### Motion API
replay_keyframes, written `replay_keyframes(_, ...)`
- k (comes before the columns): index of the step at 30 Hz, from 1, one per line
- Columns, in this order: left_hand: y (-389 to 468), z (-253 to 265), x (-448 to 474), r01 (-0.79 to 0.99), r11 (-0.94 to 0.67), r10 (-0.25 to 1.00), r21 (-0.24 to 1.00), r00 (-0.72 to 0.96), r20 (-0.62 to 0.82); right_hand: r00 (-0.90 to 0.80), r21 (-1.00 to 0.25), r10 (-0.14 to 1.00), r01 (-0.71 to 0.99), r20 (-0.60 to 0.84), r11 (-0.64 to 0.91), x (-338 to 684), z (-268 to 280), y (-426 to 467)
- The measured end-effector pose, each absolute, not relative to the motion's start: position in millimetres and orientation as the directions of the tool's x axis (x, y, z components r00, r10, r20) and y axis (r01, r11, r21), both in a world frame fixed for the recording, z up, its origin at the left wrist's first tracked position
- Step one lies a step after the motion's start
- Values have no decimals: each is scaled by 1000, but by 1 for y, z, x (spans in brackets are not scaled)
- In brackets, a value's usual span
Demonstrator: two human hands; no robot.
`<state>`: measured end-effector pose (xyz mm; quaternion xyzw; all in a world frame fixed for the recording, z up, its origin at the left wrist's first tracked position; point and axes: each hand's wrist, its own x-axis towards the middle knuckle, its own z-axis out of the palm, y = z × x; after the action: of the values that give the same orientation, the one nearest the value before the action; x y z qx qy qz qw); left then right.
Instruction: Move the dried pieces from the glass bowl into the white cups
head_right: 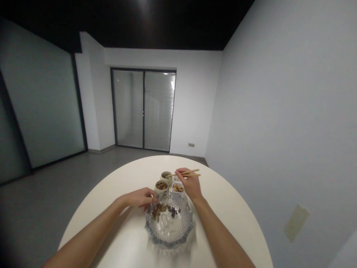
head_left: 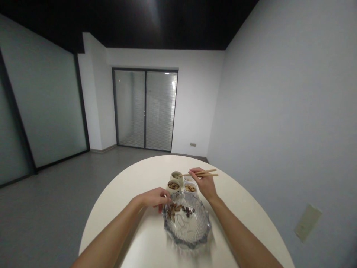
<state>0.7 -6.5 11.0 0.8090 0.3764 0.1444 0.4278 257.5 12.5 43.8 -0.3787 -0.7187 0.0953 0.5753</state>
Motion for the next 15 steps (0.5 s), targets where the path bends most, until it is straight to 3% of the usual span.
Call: replay_keyframes(15,-6,9,1,495,-363,738,790,670,-80,-15,-602,666,412,746,684,263,44,0)
